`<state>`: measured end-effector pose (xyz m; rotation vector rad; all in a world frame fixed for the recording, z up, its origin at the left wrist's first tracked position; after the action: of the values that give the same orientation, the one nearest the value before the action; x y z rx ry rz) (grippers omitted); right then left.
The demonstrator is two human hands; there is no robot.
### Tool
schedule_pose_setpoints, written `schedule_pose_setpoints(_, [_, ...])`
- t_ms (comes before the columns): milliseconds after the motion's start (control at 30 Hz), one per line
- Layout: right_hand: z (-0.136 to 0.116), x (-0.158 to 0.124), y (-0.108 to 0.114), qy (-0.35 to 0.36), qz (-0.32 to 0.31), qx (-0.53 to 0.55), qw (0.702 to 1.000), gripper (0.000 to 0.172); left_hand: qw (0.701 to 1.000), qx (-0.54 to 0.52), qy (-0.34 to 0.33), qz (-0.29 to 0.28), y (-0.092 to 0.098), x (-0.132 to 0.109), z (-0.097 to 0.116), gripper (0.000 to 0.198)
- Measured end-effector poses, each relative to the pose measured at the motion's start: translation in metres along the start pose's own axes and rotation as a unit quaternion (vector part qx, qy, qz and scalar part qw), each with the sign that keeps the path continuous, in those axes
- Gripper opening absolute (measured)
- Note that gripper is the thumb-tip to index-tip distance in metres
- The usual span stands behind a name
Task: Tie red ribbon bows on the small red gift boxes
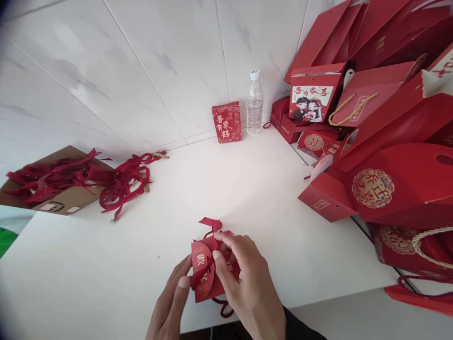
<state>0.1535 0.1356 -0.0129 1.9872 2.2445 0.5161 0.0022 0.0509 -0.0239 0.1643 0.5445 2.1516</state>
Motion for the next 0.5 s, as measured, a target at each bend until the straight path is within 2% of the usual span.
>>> schedule_pose_setpoints(67, [-0.001,-0.002,0.000,0.007,0.006,-0.007,1.000,0.027,0.999,-0.027,0.030,-0.010,-0.005,-0.001,0.002,0.049])
schedule_pose_setpoints(133, [-0.001,-0.004,-0.001,0.003,0.013,-0.015,1.000,0.029,0.998,-0.039,0.039,-0.018,-0.002,-0.004,0.001,0.051])
schedule_pose_setpoints(233, [-0.002,-0.008,-0.003,-0.001,0.023,-0.018,1.000,0.028,0.999,0.006,0.020,-0.048,0.010,-0.008,-0.005,0.036])
schedule_pose_setpoints(300, [-0.003,-0.013,-0.006,-0.003,0.031,-0.013,0.999,0.027,0.997,0.039,0.001,-0.060,0.019,-0.009,-0.011,0.041])
schedule_pose_setpoints(433, [-0.006,-0.026,-0.014,-0.020,0.044,-0.001,0.999,0.024,0.994,0.062,-0.084,-0.022,0.035,-0.002,-0.020,0.041])
schedule_pose_setpoints(500, [-0.008,-0.031,-0.016,-0.018,0.055,-0.005,0.998,0.025,0.990,0.072,-0.121,0.023,0.043,0.001,-0.023,0.033])
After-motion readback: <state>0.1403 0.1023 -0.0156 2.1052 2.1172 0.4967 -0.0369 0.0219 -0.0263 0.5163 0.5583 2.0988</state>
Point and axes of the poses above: each hand's wrist, its own x-axis towards the middle knuckle, its own y-axis out of the back of the hand, z = x × y, the point moved 3 cm from there along x, towards the middle knuckle, and after that the axes turned 7 degrees about z, right-handed, at the moved point
